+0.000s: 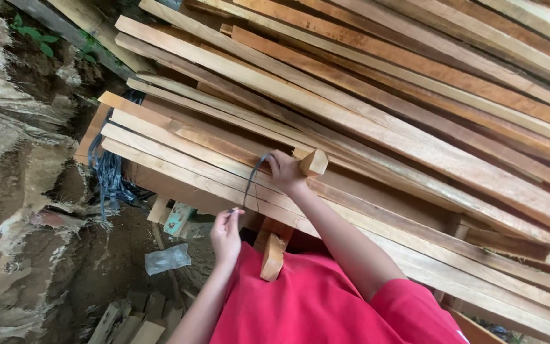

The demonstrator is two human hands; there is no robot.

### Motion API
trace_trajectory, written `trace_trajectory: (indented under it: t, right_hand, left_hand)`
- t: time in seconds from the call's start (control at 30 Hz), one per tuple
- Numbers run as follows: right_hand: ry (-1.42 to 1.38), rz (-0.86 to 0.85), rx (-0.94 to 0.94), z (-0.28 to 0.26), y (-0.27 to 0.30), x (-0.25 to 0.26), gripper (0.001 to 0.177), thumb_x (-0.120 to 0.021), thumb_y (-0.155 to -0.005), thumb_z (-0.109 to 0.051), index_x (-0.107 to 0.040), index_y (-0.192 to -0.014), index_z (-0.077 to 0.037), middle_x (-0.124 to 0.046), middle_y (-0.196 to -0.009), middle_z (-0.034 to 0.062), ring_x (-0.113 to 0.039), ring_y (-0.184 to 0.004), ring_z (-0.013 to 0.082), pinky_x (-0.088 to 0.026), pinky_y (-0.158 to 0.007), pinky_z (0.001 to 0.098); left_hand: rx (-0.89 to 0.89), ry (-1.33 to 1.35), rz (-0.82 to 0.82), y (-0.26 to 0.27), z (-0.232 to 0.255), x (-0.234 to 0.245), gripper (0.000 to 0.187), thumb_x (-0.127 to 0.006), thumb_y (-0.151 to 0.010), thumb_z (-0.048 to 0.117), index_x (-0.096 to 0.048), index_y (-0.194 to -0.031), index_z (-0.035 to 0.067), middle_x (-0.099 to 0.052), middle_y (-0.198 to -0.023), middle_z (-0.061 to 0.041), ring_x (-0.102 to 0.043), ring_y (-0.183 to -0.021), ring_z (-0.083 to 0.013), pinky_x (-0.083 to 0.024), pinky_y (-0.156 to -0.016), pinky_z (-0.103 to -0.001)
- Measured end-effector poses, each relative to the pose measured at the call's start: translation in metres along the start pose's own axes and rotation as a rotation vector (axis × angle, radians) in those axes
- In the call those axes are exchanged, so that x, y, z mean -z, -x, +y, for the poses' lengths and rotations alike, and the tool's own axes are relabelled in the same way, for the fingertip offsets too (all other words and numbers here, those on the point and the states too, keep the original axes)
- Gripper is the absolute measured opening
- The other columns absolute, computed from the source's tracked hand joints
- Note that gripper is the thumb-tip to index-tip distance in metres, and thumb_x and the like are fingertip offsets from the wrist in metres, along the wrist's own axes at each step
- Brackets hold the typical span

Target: Bundling multiple wooden planks together using plastic cable ties.

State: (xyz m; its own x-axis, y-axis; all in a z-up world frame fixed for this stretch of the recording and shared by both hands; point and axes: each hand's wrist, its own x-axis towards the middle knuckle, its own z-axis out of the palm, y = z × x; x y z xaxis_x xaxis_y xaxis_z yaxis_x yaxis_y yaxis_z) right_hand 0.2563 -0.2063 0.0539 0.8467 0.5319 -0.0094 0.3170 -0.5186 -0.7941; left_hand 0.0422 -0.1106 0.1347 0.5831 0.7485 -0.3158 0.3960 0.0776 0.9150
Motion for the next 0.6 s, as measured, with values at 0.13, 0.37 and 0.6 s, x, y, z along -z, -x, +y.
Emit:
trace_trajectory:
  t: [0.13,0.37,0.6]
  right_hand:
    - [-0.087,0.051,-0.025,-0.013,0.000,0.002,0.017,-0.054,-0.106,-0.027,-0.070,-0.106,-0.024,-0.077,-0.092,0.0014,-0.075,-0.096,0.0234,-0.060,-0.087,0.0387]
    - [-0.196,-0.004,-0.153,-0.006,-0.010,-0.006,0.019,-0.047,-0.108,-0.020,-0.064,-0.099,-0.015,-0.073,-0.085,0.0087,-0.072,-0.090,0.0299,-0.056,-0.083,0.0433]
    - [-0.358,0.023,-0.228,-0.048,-0.033,-0.002,0.035,-0.042,-0.110,-0.034,-0.061,-0.091,-0.012,-0.070,-0.081,0.0101,-0.071,-0.089,0.0270,-0.054,-0.088,0.0473]
  left_hand:
    - [-0.133,-0.167,-0.092,0.005,0.014,0.008,0.013,-0.065,-0.102,0.017,-0.074,-0.094,0.013,-0.081,-0.092,-0.001,-0.075,-0.100,-0.0142,-0.058,-0.087,-0.030]
    - [-0.455,-0.152,-0.202,0.003,0.056,0.010,0.008,-0.067,-0.098,0.013,-0.076,-0.096,0.013,-0.079,-0.082,0.001,-0.076,-0.081,-0.0156,-0.060,-0.074,-0.030]
    - [-0.240,0.097,-0.219,-0.045,0.073,-0.016,0.014,-0.065,-0.103,0.014,-0.072,-0.096,0.004,-0.079,-0.094,-0.010,-0.075,-0.094,-0.0223,-0.057,-0.090,-0.037]
